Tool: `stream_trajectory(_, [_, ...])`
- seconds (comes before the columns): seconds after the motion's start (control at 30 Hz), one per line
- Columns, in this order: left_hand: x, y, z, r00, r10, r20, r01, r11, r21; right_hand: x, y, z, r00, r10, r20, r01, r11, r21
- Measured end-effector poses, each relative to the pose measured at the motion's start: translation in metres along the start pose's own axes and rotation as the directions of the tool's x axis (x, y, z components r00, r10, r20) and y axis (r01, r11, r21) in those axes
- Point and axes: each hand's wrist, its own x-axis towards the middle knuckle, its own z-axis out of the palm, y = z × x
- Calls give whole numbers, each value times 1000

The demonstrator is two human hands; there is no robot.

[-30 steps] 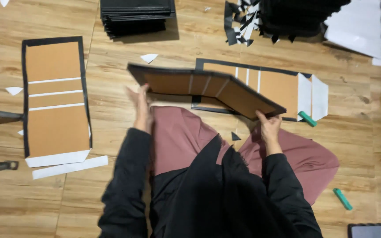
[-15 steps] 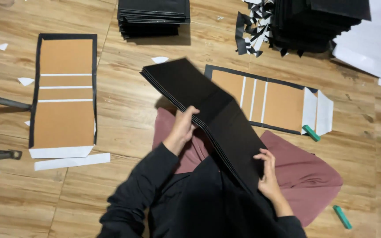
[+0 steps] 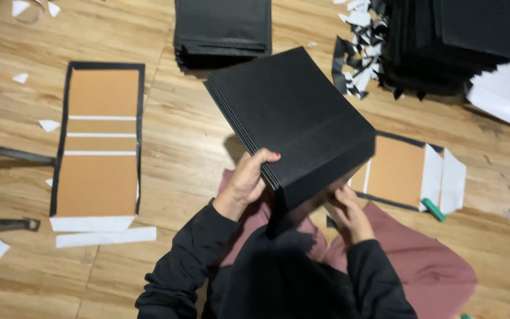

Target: Using a small hand tool to press and flatten the folded edges of cardboard covers to ensure a crisp finish.

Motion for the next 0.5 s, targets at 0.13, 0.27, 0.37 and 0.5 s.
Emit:
stream_trajectory(0.13, [41, 60, 6, 989, 144, 23, -145, 965, 219, 37, 23, 2, 822, 556, 120, -415, 443, 795])
stream_trajectory(0.27, [83, 156, 50, 952, 282, 124, -301, 771, 561, 119, 18, 0, 851, 521, -60, -296, 572, 765])
stream_trajectory(0.37, [106, 236, 87, 801, 557, 219, -500, 422, 756, 225, -76, -2, 916, 350, -196, -85, 647, 758])
stream_trajectory(0.5, [157, 258, 49, 684, 713, 156, -459, 254, 851, 341, -77, 18, 939, 189, -288, 99, 654, 750])
